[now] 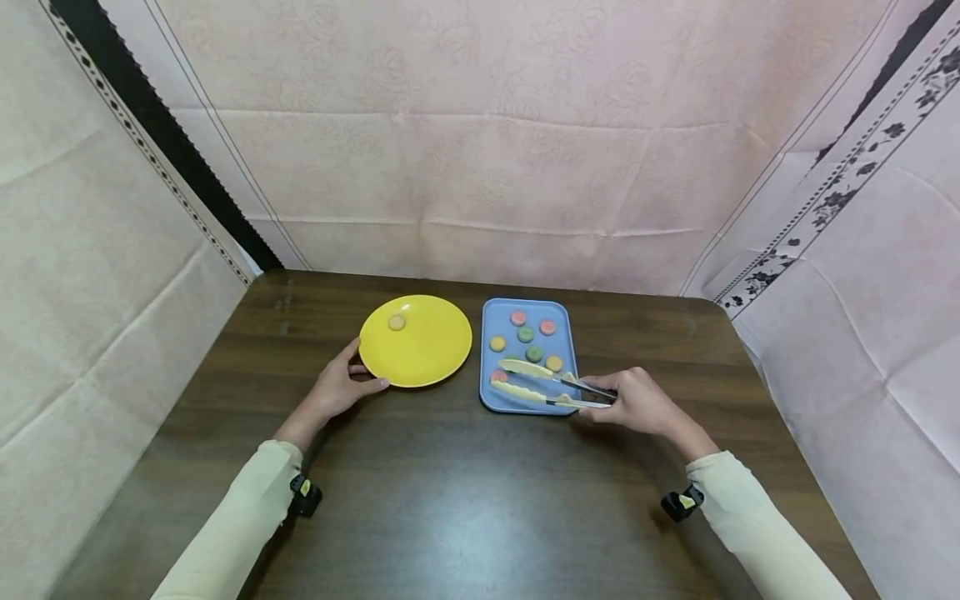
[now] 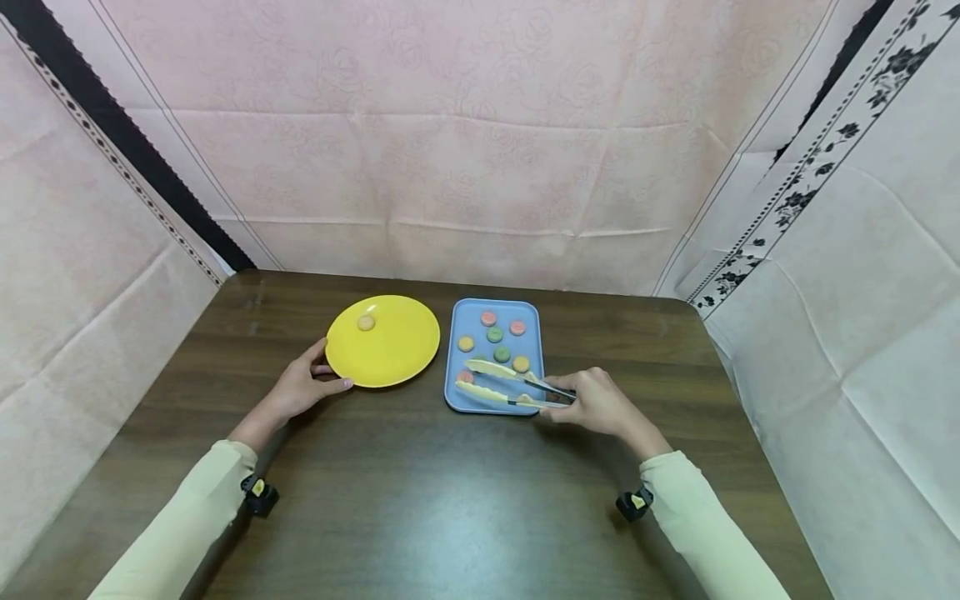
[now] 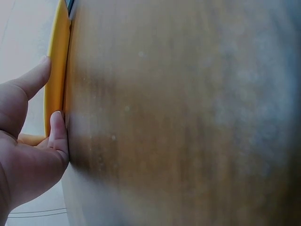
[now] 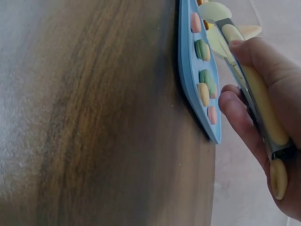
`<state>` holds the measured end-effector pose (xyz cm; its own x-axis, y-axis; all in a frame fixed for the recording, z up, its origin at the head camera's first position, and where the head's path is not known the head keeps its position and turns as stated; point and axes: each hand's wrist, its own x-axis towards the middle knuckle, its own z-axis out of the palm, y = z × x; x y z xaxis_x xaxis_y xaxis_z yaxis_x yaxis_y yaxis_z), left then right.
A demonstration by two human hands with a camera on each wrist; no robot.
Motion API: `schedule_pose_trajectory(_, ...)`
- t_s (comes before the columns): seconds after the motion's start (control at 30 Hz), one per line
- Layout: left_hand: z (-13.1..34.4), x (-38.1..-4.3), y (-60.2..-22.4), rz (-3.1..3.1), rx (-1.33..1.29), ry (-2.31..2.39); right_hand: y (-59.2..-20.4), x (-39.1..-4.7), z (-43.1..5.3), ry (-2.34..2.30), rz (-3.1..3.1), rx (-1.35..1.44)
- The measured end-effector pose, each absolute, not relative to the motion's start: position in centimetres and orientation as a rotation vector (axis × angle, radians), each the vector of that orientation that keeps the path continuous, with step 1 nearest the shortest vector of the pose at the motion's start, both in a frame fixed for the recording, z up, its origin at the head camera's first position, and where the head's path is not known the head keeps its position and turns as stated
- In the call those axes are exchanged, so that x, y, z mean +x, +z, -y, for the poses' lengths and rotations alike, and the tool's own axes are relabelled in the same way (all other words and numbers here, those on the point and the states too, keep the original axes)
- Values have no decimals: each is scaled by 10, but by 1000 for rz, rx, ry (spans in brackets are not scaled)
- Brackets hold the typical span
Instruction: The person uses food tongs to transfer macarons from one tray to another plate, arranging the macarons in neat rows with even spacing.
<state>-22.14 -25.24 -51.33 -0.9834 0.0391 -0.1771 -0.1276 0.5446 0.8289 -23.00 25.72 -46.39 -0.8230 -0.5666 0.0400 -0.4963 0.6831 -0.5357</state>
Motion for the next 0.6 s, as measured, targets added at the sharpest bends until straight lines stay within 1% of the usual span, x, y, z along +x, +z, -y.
schedule_pose_trajectory(0.6, 250, -220, -510, -2608, -74, 1416, -468, -230, -255, -773, -2757, -868)
